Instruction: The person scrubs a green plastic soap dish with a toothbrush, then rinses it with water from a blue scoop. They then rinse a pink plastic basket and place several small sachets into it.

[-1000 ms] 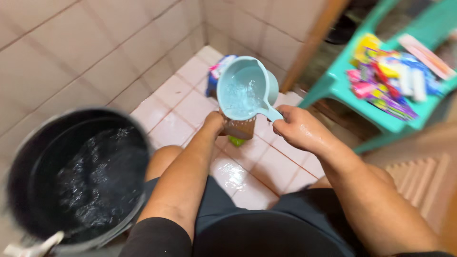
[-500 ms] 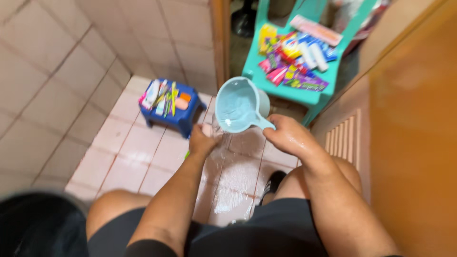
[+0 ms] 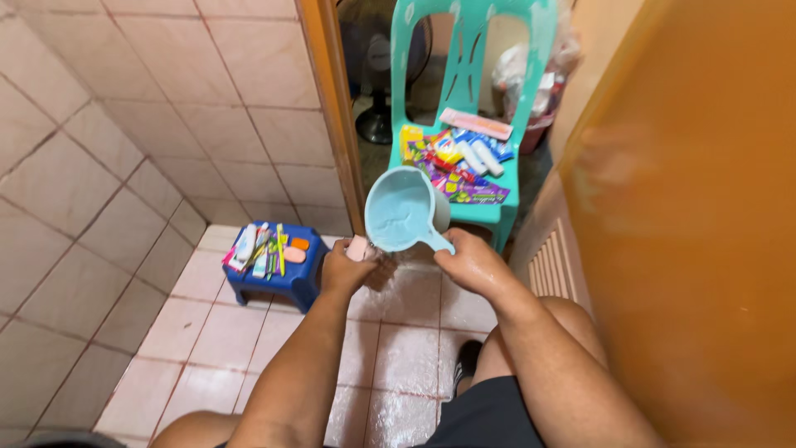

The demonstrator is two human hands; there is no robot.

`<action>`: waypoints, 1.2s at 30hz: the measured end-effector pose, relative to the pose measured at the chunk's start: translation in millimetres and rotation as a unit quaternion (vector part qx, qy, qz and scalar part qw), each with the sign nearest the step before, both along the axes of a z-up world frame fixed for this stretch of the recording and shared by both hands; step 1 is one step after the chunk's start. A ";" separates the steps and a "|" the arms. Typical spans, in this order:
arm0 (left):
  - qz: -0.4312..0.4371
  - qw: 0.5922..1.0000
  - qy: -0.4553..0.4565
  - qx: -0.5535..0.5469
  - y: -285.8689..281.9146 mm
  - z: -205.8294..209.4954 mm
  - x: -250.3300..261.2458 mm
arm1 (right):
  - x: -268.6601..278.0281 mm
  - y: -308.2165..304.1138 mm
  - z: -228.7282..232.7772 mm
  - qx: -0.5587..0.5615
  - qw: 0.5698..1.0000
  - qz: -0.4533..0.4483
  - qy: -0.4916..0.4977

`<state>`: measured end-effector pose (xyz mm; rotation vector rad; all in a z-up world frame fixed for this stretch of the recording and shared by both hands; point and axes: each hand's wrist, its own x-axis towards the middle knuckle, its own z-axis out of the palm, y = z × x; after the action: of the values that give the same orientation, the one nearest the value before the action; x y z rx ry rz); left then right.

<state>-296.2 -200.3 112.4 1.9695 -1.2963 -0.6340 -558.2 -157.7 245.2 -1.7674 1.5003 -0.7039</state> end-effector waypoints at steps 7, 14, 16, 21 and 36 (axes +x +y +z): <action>0.014 0.990 0.123 0.072 1.1 1.0 -8.4 | -4.7 9.1 -15.1 -0.030 1.000 -0.001 -0.002; 0.032 0.926 0.357 0.116 3.0 -3.5 -14.5 | -4.2 6.4 -15.3 -0.013 1.000 -0.012 -0.004; -0.003 0.914 0.384 0.130 -2.1 -14.4 -7.9 | -4.1 8.3 -12.8 -0.019 1.000 -0.004 -0.014; 0.022 0.923 0.377 0.074 0.6 -24.2 1.3 | -0.1 11.2 -7.3 -0.002 1.000 0.000 -0.024; -0.010 0.985 0.024 -0.169 35.6 6.3 -20.5 | 1.6 18.0 -2.9 -0.090 0.995 -0.006 0.049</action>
<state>-316.7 -164.7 118.7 1.6565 -1.3000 -0.4351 -556.6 -139.7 242.3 -1.9541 1.5533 -0.7899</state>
